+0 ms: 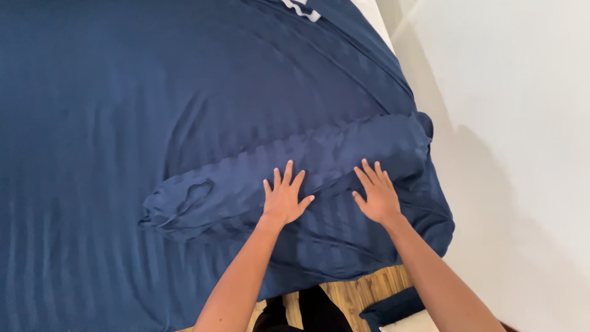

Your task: Put on a bolster case and fold it together with a pillow on the floor.

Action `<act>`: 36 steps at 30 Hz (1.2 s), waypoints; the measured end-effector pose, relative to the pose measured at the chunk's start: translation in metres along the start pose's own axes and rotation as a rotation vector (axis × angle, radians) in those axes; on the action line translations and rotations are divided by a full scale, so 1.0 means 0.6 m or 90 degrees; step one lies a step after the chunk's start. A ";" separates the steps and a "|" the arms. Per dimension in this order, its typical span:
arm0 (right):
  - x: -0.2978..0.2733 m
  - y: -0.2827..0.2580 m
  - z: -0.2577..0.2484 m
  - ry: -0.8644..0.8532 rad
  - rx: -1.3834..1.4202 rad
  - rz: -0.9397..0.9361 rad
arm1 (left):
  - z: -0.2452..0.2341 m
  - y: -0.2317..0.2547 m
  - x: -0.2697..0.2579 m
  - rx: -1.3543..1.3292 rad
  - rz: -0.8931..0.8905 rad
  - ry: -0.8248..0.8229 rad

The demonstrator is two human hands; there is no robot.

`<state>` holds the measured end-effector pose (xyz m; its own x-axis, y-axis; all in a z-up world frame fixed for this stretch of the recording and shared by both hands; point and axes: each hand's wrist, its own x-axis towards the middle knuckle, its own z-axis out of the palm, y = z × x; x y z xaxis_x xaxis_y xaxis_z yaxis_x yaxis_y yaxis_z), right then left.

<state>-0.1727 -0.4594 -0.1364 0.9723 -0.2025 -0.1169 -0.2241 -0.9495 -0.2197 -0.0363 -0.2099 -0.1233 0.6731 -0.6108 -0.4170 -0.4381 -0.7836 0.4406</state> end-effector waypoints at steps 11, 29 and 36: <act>0.038 0.118 -0.017 -0.033 0.001 0.041 | 0.033 0.100 0.082 0.065 -0.118 -0.198; 0.050 0.115 0.039 -0.089 -0.098 0.062 | 0.103 0.077 0.110 0.137 -0.165 -0.135; 0.027 0.131 0.063 -0.042 -0.089 0.037 | 0.116 0.073 0.101 0.147 -0.137 -0.128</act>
<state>-0.1773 -0.5281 -0.1919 0.9504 -0.2463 -0.1899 -0.2641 -0.9616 -0.0747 -0.0562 -0.2892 -0.1843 0.6439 -0.4218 -0.6383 -0.4374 -0.8875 0.1453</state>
